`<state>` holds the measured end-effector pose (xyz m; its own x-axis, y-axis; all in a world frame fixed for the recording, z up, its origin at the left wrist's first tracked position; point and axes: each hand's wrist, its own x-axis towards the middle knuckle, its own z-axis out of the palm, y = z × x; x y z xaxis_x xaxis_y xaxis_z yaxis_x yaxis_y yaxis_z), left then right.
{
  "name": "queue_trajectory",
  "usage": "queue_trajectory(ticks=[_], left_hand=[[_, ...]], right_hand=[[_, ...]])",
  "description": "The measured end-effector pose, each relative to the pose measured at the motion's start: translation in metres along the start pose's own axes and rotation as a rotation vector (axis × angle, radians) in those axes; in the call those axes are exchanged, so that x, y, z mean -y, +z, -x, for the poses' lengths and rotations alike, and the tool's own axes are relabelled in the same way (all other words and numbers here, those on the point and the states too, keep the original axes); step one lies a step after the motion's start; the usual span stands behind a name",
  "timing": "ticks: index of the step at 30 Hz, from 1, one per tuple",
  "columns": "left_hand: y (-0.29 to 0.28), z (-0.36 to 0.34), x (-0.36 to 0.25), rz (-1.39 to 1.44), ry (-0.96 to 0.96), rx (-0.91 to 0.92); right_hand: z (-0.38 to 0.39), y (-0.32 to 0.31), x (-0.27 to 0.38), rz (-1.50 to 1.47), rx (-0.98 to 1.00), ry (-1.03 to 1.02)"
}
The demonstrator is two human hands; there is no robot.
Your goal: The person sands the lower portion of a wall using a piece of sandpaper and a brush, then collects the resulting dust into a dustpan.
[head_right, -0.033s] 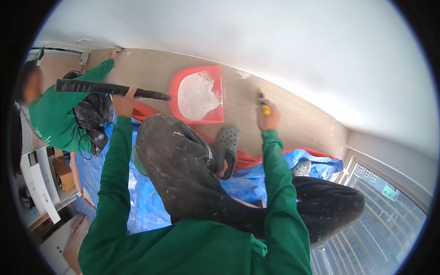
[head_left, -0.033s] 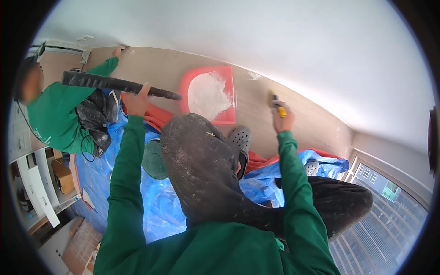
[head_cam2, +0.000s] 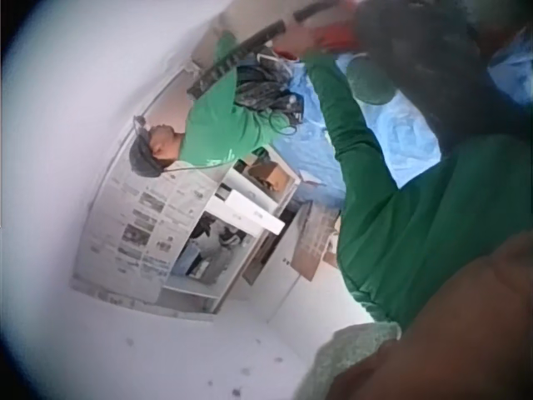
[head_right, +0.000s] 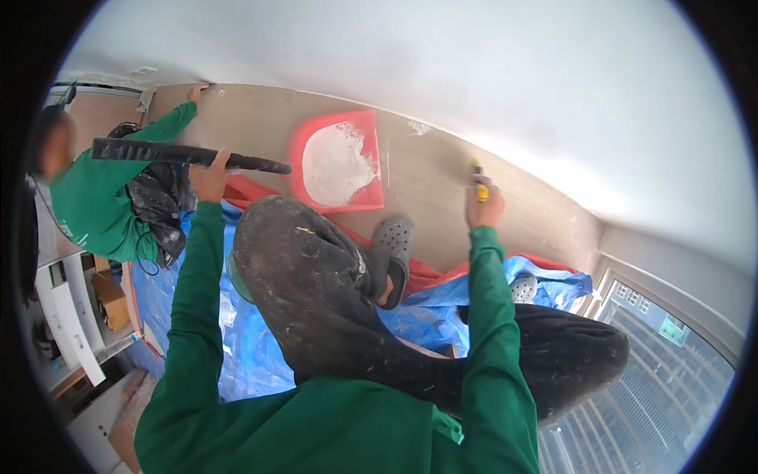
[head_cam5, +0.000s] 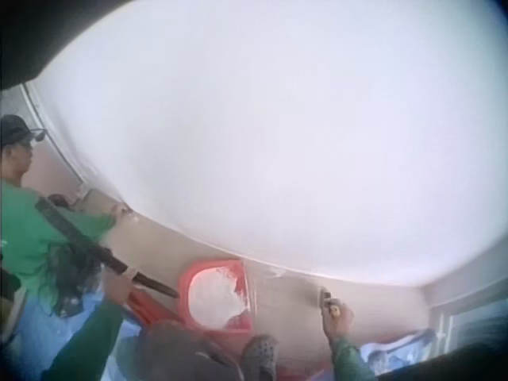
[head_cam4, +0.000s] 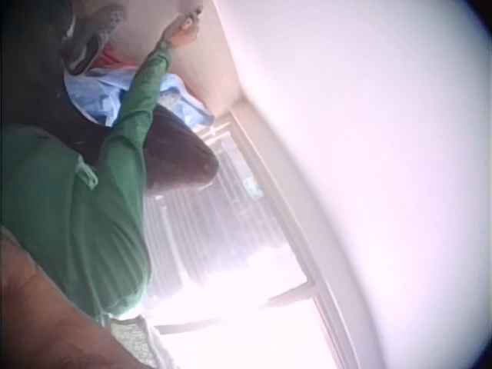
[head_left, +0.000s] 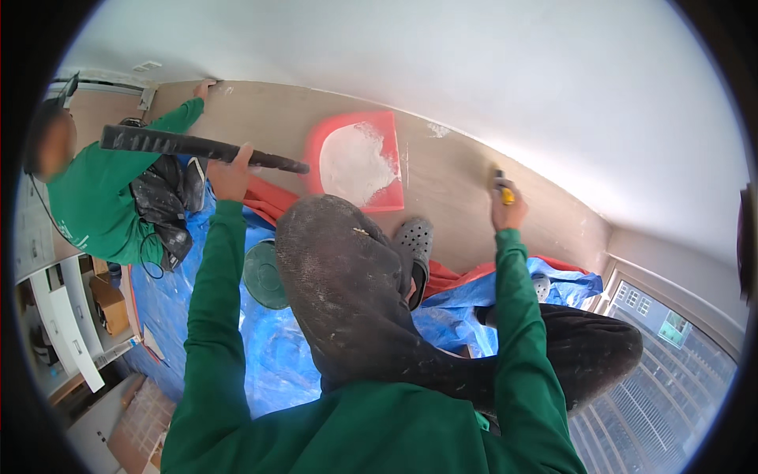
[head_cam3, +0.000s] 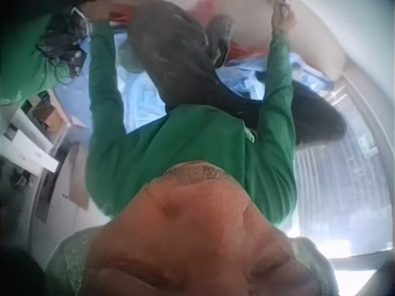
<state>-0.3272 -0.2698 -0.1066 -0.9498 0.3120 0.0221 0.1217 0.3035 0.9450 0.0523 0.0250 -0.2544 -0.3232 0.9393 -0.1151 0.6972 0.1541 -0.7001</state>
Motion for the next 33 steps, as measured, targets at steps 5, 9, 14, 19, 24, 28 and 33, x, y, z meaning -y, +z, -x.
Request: queue_trajectory(ticks=[5, 9, 14, 19, 24, 28, 33], left_hand=[[-0.013, -0.013, -0.009, -0.18, 0.036, -0.009], [0.0, -0.016, -0.011, -0.38, 0.191, -0.027], [-0.006, -0.021, 0.004, -0.187, 0.049, -0.046], [-0.027, -0.023, 0.028, -0.379, 0.097, -0.046], [-0.021, -0.033, 0.034, -0.383, 0.079, -0.053], [-0.022, -0.028, 0.029, -0.273, 0.042, -0.114], [-0.033, -0.005, 0.022, -0.104, -0.174, -0.177]], right_hand=[[-0.005, 0.014, -0.054, 0.256, -0.125, 0.166], [0.041, 0.14, 0.024, 0.125, -0.014, -0.059], [0.07, 0.189, 0.123, -0.341, 0.342, -0.185], [0.052, 0.081, 0.054, -0.291, 0.018, -0.295], [0.064, 0.078, 0.037, 0.041, 0.007, 0.277], [0.099, 0.154, 0.101, -0.138, 0.435, 0.049], [0.066, 0.114, 0.046, -0.781, 0.229, 0.069]])
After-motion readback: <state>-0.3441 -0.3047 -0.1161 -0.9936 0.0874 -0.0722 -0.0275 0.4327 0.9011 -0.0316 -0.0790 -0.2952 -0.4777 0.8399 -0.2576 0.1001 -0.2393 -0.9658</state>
